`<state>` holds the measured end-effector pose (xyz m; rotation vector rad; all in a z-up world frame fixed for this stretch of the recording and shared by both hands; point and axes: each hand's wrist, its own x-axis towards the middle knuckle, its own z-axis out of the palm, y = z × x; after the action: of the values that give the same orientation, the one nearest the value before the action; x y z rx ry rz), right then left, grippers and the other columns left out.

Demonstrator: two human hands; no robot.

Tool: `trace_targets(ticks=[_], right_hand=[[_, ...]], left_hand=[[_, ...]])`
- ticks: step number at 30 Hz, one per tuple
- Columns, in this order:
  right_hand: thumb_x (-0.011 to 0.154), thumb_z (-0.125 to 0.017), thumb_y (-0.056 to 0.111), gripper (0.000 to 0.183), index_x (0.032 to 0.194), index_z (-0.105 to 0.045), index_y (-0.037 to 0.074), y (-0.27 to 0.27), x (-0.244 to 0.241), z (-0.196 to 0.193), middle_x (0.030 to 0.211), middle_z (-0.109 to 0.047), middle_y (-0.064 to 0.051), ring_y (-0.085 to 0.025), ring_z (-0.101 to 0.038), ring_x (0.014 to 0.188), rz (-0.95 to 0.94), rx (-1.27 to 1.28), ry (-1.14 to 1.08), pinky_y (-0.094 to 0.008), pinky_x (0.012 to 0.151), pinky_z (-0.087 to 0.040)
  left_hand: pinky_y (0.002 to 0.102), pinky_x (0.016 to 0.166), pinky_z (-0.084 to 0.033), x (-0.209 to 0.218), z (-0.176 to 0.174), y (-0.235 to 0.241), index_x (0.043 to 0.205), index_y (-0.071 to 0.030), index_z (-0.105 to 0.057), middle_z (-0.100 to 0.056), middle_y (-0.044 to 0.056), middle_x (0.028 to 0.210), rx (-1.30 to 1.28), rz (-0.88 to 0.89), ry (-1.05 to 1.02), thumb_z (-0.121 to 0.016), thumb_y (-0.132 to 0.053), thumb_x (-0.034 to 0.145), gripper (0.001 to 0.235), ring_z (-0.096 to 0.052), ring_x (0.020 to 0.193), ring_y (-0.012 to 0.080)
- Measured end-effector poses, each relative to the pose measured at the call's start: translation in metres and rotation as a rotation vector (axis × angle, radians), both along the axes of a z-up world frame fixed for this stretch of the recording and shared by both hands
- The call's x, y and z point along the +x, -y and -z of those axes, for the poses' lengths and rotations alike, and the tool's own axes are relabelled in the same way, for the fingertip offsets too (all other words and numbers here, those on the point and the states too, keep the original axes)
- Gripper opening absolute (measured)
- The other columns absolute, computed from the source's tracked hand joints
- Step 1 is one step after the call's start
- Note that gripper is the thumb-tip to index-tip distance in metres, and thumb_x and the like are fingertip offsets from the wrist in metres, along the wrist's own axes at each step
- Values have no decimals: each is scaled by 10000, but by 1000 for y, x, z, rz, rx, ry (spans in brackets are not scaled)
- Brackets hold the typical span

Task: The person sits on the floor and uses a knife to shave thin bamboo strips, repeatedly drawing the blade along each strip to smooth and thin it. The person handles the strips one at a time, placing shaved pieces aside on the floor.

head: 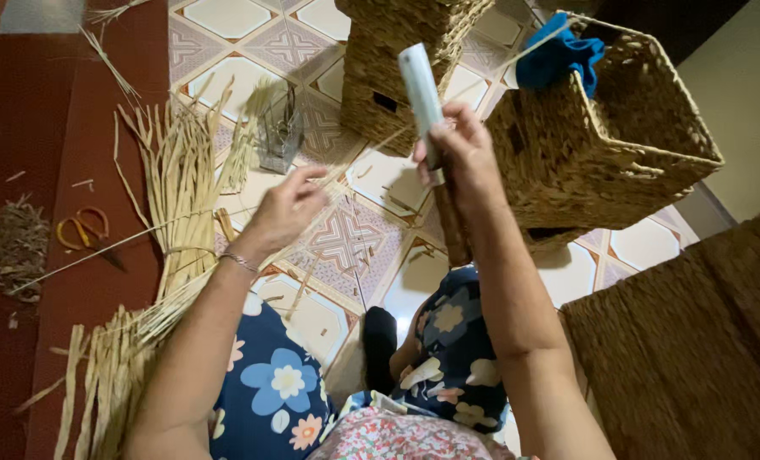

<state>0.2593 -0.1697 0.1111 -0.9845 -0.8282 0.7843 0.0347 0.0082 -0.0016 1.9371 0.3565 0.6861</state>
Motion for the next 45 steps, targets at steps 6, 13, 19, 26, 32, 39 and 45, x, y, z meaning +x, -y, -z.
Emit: trace_targets(ticks=[6, 13, 19, 26, 32, 39, 45], right_hand=[[1011, -556, 81, 182, 1188, -517, 66, -23, -11, 17, 735, -671, -137, -195, -599, 510, -84, -42, 35, -298, 467, -501], [1038, -570, 58, 151, 1167, -491, 55, -24, 39, 23, 760, -673, -140, -212, -605, 524, 35, 9, -45, -316, 456, -514], [1050, -580, 48, 179, 1207, -493, 43, -19, 80, 44, 825, -694, -156, -229, -632, 565, 192, 133, -87, -336, 493, -536], [1086, -578, 113, 246, 1292, -507, -1, -22, 51, 28, 826, -687, -119, -204, -632, 599, 231, 154, -53, -308, 511, -544], [1015, -579, 115, 380, 1361, -509, -25, -41, -42, 22, 745, -664, -125, -191, -576, 497, -227, -185, 22, -307, 459, -512], [1028, -521, 93, 410, 1399, -401, -32, -80, -56, 37, 789, -663, -183, -234, -598, 496, -278, -92, -194, -320, 461, -508], [1045, -506, 73, 406, 1439, -442, -3, -99, -40, 55, 793, -658, -166, -217, -588, 520, -271, -41, -139, -310, 490, -513]], left_hand=[[343, 736, -531, 29, -19, -9, 980, -83, -745, -700, 58, 842, 172, -77, -5, -684, -186, 995, 121, -622, 822, 173], [353, 748, -522, 20, -16, -51, 856, -83, -791, -616, 65, 890, 532, -259, 40, -817, -103, 879, 40, -559, 894, 202], [340, 722, -546, -12, -20, -82, 948, -39, -779, -628, 95, 933, 759, -479, -130, -792, -49, 956, 18, -624, 876, 225], [290, 766, -624, -6, -49, -86, 1045, -5, -765, -707, 119, 1048, 597, -720, 511, -706, 1, 1054, 60, -732, 939, 194], [332, 763, -659, 16, -42, -49, 1037, -31, -698, -751, 155, 959, -355, -414, 846, -620, -40, 1067, 84, -736, 807, 209], [371, 903, -634, 26, -11, -25, 1051, -27, -656, -728, 149, 1043, -858, -168, 851, -636, -111, 1043, 87, -741, 976, 241], [396, 787, -643, 11, -17, -17, 1044, -39, -659, -714, 124, 976, -754, -225, 389, -575, -164, 1023, 152, -733, 848, 231]])
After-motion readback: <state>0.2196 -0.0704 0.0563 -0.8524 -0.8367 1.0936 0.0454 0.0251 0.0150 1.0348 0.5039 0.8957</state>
